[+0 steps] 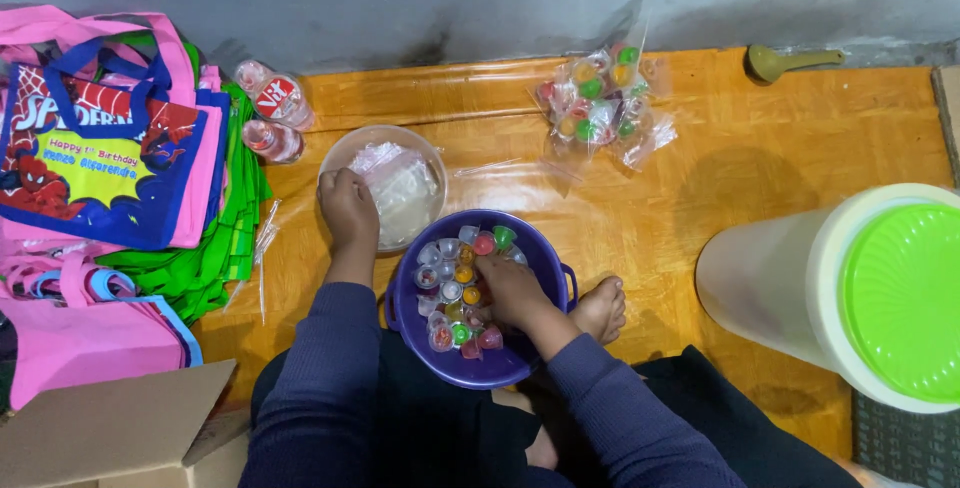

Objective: The person packs colorful food containers into plastic bags by hand, taking items from a bowl and placing the filled bags onto the floor.

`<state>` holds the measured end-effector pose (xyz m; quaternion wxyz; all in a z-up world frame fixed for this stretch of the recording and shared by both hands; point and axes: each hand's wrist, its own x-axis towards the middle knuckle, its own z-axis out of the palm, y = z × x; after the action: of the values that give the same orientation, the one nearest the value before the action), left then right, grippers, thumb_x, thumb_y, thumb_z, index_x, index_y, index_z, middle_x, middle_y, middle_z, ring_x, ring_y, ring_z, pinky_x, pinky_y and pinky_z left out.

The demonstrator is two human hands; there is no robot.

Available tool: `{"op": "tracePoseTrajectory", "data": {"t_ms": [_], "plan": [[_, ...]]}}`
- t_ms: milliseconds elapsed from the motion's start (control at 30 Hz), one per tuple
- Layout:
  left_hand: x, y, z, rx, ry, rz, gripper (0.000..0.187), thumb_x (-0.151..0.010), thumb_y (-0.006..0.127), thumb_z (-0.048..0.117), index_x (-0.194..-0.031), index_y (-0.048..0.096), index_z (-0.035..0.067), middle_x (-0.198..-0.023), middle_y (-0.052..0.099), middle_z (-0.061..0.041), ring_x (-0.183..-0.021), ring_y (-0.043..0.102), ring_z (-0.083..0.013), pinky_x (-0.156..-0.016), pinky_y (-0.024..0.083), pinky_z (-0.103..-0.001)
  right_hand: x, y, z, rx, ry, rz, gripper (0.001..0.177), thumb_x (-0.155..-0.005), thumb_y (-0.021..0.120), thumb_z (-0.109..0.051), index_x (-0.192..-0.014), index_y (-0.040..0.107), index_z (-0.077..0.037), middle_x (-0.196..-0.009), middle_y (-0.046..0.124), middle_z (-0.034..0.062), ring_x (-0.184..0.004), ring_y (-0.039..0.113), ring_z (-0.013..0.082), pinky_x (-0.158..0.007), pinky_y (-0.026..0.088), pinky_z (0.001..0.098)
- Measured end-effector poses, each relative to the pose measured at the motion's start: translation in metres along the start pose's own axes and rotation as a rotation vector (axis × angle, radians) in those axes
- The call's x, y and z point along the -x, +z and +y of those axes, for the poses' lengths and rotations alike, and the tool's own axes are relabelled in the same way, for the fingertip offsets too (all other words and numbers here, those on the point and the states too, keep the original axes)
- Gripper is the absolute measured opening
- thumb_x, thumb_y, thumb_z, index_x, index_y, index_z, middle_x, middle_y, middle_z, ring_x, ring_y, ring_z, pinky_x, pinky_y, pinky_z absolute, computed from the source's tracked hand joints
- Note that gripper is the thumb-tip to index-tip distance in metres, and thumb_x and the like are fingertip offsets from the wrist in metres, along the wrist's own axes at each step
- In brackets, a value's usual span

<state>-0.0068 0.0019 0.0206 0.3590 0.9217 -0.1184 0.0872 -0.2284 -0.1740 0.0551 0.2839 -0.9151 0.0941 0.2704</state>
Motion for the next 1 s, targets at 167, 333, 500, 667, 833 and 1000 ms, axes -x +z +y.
{"op": "tracePoseTrajectory", "data": {"t_ms": [167,333,500,667,833,1000], "plan": [[0.0,0.01,-0.015,0.006,0.063,0.026,0.02,-0.092,0.067,-0.009,-0.093,0.06,0.009,-0.091,0.06,-0.008,-0.092,0.065,-0.0307,-0.082,0.051,-0.039,0.006,-0.01,-0.007,-0.015,-0.013,-0.005,0.076,-0.065,0.092,-0.04,-0.125,0.055,-0.013,-0.128,0.062,0.0138,-0.126,0.057,0.0396,-0.103,0.046,0.0524],[0.001,-0.001,0.006,0.033,0.017,0.003,0.019,-0.095,0.062,-0.01,-0.104,0.064,0.006,-0.095,0.066,-0.012,-0.093,0.067,-0.0347,-0.084,0.053,-0.042,0.008,-0.013,-0.008,-0.011,-0.014,0.0,0.075,-0.065,0.092,-0.039,-0.125,0.056,-0.012,-0.126,0.063,0.0153,-0.124,0.058,0.0407,-0.102,0.046,0.0531],[0.001,0.002,0.009,-0.015,0.076,0.034,0.025,-0.086,0.073,-0.011,-0.092,0.059,0.009,-0.098,0.054,-0.007,-0.097,0.061,-0.0325,-0.087,0.049,-0.042,0.005,-0.008,-0.005,-0.008,-0.018,0.019,0.073,-0.065,0.092,-0.038,-0.124,0.057,-0.012,-0.125,0.064,0.0148,-0.123,0.059,0.0396,-0.101,0.047,0.0528],[0.002,0.021,-0.016,0.009,0.075,-0.135,0.022,-0.088,0.067,-0.005,-0.096,0.053,0.01,-0.093,0.058,-0.012,-0.097,0.062,-0.0394,-0.089,0.046,-0.047,0.004,-0.009,-0.006,0.005,0.003,-0.01,0.075,-0.066,0.091,-0.041,-0.127,0.056,-0.013,-0.129,0.063,0.0136,-0.126,0.057,0.0382,-0.104,0.046,0.0527],[0.003,0.031,-0.027,0.067,-0.196,-0.456,0.013,-0.104,0.049,0.015,-0.116,0.045,0.011,-0.108,0.068,-0.026,-0.11,0.064,-0.0485,-0.096,0.047,-0.054,0.004,-0.009,-0.004,-0.013,-0.001,-0.013,0.076,-0.066,0.091,-0.043,-0.126,0.056,-0.013,-0.129,0.063,0.0138,-0.126,0.057,0.0386,-0.105,0.044,0.0531],[0.0,0.032,-0.029,0.3,-0.297,-0.446,0.009,-0.109,0.041,0.024,-0.116,0.039,0.019,-0.096,0.076,-0.003,-0.1,0.069,-0.0282,-0.09,0.044,-0.041,0.007,-0.012,-0.009,-0.002,0.019,-0.022,0.076,-0.067,0.091,-0.039,-0.129,0.055,-0.014,-0.132,0.062,0.0124,-0.129,0.055,0.0368,-0.108,0.042,0.0521]]}}
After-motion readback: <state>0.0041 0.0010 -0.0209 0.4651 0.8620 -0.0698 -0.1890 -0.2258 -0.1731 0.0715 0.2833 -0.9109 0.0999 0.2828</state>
